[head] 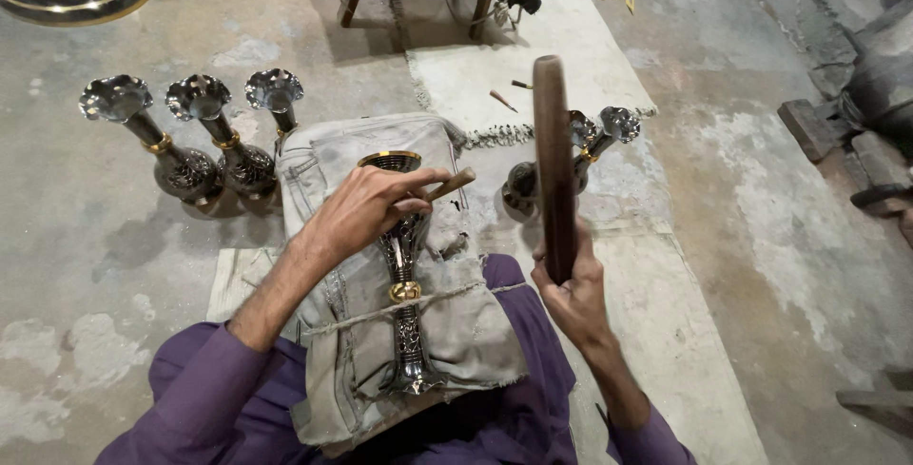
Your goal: The person sits on the floor with an engraved metal vase resting on a cloth cushion on their lap. They hold a small punch against the vase's surface and repeatedly strike it with a wooden mallet, repositioning the punch around the vase body to work the decorated surface.
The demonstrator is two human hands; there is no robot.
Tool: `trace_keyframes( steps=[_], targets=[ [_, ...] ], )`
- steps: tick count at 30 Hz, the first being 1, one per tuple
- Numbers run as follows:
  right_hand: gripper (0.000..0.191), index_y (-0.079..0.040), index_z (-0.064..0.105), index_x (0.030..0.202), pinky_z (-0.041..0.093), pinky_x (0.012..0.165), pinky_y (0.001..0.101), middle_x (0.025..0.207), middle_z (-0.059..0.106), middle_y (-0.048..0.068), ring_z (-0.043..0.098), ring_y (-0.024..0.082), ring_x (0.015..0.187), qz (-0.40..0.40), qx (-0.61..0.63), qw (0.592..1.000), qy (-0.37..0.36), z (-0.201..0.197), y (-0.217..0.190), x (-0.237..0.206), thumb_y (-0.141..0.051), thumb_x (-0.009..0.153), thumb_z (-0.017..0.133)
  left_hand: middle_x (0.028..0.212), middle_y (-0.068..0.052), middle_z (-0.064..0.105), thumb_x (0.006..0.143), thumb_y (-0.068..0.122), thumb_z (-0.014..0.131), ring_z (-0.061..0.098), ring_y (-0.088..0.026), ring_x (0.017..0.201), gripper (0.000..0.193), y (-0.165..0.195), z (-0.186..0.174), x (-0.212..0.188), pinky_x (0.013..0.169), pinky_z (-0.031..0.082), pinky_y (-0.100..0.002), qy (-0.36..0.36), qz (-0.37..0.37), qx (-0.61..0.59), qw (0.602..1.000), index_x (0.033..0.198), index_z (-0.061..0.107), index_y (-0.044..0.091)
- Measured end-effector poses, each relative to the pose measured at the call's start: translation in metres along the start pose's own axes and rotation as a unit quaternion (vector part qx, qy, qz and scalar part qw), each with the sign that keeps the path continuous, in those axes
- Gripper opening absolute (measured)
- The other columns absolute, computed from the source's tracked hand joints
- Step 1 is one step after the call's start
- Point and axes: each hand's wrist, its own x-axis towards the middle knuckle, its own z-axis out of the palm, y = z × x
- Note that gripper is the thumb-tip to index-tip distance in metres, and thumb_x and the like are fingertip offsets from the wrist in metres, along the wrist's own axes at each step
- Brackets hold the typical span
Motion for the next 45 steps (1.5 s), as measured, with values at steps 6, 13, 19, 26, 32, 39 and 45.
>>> trace_keyframes(
  steps=[6,13,19,26,32,39,45],
  targets=[
    [0.072,-0.014,0.044,0.152,0.061,0.075,0.0363,0.095,0.072,0.012,0.071,0.022,0.079,0.010,-0.032,0.999,0.022,-0.006,-0.006,0.005,0.001,0.085,0.065,0.088,-0.012,0.076,0.087,0.024,0.074,0.071,-0.034,0.076,0.050,0.000,0.001,-0.005,0.066,0.054,-0.046,0.018,0.004,0.019,1.000,0.136,0.062,0.021],
    [0.075,-0.013,0.044,0.152,0.061,0.075,0.0336,0.101,0.076,0.012,0.076,0.020,0.083,-0.003,-0.044,0.999,0.028,-0.015,-0.016,0.012,0.005,0.082,0.066,0.089,-0.011,0.075,0.089,0.026,0.074,0.070,-0.032,0.074,0.047,-0.003,0.005,-0.010,0.064,0.054,-0.045,0.046,0.018,0.026,0.998,0.135,0.064,0.020],
    [0.079,-0.021,0.050,0.150,0.060,0.066,0.0371,0.097,0.077,0.013,0.073,0.023,0.070,0.015,-0.255,0.967,-0.024,-0.024,-0.022,0.017,0.003,0.077,0.070,0.093,-0.003,0.080,0.089,0.028,0.072,0.075,-0.022,0.069,0.048,-0.006,0.014,-0.015,0.062,0.059,-0.038,0.065,-0.004,-0.002,0.998,0.135,0.064,0.023],
    [0.078,-0.027,0.047,0.152,0.064,0.060,0.0354,0.105,0.076,0.011,0.074,0.021,0.068,0.005,-0.244,0.968,-0.059,-0.035,-0.022,0.032,-0.001,0.082,0.069,0.093,-0.006,0.080,0.089,0.026,0.074,0.075,-0.022,0.069,0.049,-0.008,0.021,-0.022,0.063,0.059,-0.039,0.101,-0.028,-0.022,0.994,0.137,0.064,0.022],
    [0.078,-0.028,0.039,0.158,0.064,0.075,0.0365,0.112,0.075,0.012,0.075,0.022,0.083,-0.070,-0.136,0.985,-0.078,-0.043,-0.035,0.050,-0.003,0.090,0.068,0.101,-0.007,0.081,0.095,0.022,0.073,0.078,-0.020,0.072,0.040,-0.015,0.036,-0.030,0.064,0.062,-0.035,0.152,-0.026,-0.051,0.987,0.134,0.065,0.019],
    [0.079,-0.022,0.038,0.157,0.066,0.076,0.0348,0.123,0.071,0.016,0.075,0.026,0.093,-0.150,-0.109,0.982,-0.021,-0.052,-0.067,0.071,0.002,0.089,0.071,0.102,-0.008,0.080,0.100,0.026,0.069,0.079,-0.019,0.083,0.041,-0.016,0.053,-0.048,0.069,0.066,-0.035,0.258,-0.030,-0.096,0.961,0.139,0.062,0.017],
    [0.074,-0.024,0.039,0.158,0.066,0.075,0.0317,0.124,0.072,0.013,0.076,0.022,0.091,-0.160,-0.123,0.978,-0.043,-0.055,-0.084,0.082,0.000,0.095,0.069,0.100,-0.007,0.080,0.099,0.025,0.069,0.079,-0.018,0.081,0.043,-0.022,0.061,-0.046,0.066,0.067,-0.033,0.250,-0.033,-0.093,0.963,0.140,0.061,0.018]
  ],
)
